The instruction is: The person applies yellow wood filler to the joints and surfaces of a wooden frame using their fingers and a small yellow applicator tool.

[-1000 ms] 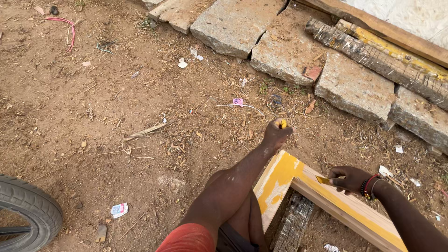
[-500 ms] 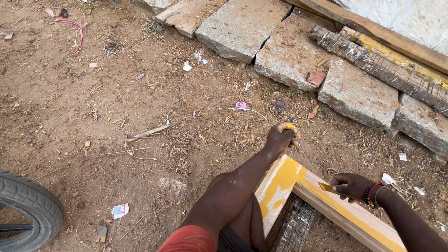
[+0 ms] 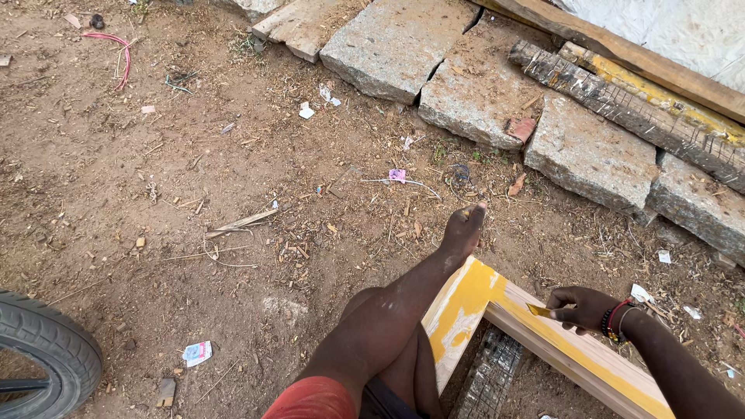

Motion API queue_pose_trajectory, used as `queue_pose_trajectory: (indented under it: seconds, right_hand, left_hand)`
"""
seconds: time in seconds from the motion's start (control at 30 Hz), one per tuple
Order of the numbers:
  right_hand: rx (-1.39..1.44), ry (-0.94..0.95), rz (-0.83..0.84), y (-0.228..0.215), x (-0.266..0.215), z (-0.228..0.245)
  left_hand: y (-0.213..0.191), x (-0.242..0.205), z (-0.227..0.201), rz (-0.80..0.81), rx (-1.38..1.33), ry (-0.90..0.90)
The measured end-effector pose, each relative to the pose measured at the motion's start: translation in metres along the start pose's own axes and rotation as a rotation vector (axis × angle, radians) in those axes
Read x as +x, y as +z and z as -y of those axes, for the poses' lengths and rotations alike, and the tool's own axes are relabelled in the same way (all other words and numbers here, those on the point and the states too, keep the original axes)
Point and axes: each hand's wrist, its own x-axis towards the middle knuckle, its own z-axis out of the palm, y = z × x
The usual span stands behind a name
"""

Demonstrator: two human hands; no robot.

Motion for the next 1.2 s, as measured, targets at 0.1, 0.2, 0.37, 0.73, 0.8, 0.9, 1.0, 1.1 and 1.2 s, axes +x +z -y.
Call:
queue_pose_trajectory:
  seconds: [0.1, 0.2, 0.37, 0.73, 0.8, 0.9, 1.0, 1.1, 1.2]
  right_hand:
    - [0.048, 0.015, -0.003, 0.001, 0.002, -0.002]
    - [0.063, -0.008, 0.026, -0.001, 0.008, -0.011]
    - [0.045, -0.008, -0.007, 0.010, 0.019, -0.028]
    - [0.215, -0.098, 0.019, 0.013, 0.006, -0.006]
    - [0.183, -0.122, 0.000, 0.016, -0.001, -0.001]
    - [0.195, -0.121, -0.022, 0.015, -0.005, 0.007]
    - [0.188, -0.116, -0.027, 0.013, -0.006, 0.004]
    - [0.178, -0.089, -0.026, 0.012, -0.002, -0.001]
    - [0.187, -0.110, -0.017, 0.014, 0.002, -0.009]
  left_hand:
    - [-0.005, 0.006, 0.014, 0.045, -0.002, 0.101]
    - [-0.005, 0.022, 0.036, 0.107, -0.130, 0.123]
    - [0.001, 0.023, 0.042, 0.031, 0.025, 0.211]
    - [0.012, -0.008, -0.013, -0.081, 0.262, 0.343]
    - [0.014, -0.014, -0.009, -0.050, 0.230, 0.325]
    - [0.011, -0.013, -0.005, 0.043, 0.174, 0.349]
    - [0.008, -0.013, 0.003, 0.114, 0.181, 0.308]
    - [0.007, -0.010, 0.008, 0.165, 0.170, 0.272]
    - [0.010, -0.009, 0.017, 0.193, 0.077, 0.206]
